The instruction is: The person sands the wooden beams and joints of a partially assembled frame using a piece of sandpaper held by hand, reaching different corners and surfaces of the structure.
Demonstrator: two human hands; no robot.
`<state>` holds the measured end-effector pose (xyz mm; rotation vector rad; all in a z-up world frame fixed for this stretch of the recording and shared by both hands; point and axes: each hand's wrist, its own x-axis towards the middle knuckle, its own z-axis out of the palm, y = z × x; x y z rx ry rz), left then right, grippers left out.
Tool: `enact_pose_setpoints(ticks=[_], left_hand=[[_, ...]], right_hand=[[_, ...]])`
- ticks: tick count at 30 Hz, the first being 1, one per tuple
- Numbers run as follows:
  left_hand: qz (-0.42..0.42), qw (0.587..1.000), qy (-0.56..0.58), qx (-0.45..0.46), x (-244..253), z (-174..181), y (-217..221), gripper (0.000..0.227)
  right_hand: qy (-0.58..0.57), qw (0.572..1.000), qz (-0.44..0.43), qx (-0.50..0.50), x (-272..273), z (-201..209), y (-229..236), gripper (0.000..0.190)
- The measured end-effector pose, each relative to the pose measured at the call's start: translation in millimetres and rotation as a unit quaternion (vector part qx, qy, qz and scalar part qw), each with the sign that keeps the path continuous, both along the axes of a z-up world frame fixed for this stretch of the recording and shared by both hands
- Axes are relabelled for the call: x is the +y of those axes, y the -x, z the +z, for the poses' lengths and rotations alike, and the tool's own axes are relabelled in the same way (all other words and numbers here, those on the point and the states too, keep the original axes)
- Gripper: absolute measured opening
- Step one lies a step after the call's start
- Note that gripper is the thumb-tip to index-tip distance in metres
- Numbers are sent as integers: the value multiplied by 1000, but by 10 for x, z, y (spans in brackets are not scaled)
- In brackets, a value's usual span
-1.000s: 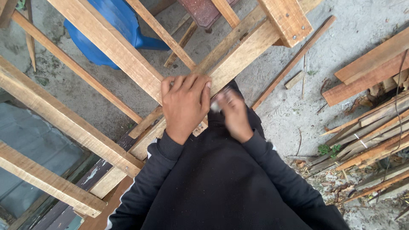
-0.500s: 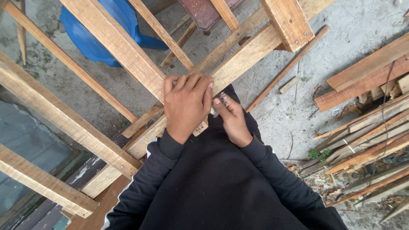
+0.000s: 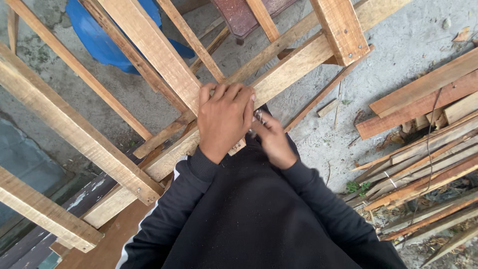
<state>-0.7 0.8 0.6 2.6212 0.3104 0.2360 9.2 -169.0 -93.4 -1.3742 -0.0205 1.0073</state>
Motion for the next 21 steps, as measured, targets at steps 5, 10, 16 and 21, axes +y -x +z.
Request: enact_pose_setpoints(ticks=[5,10,16,21], left_hand=[[0,1000,8,-4,-12,-24,28,10],[6,1000,7,-7,-15,-46,72,11],[-3,1000,-1,0,-20,-60,48,13],[0,1000,-4,-17,-20,-77,36,13]], right_hand=[[-9,994,-103,29,-196,-11,-451,14],[-36,972,-231,28,-110,83,-540,15],[59,991,-87,-82,-18,105,-133,11],[53,935,-132,-326,-234,143,-908,7]])
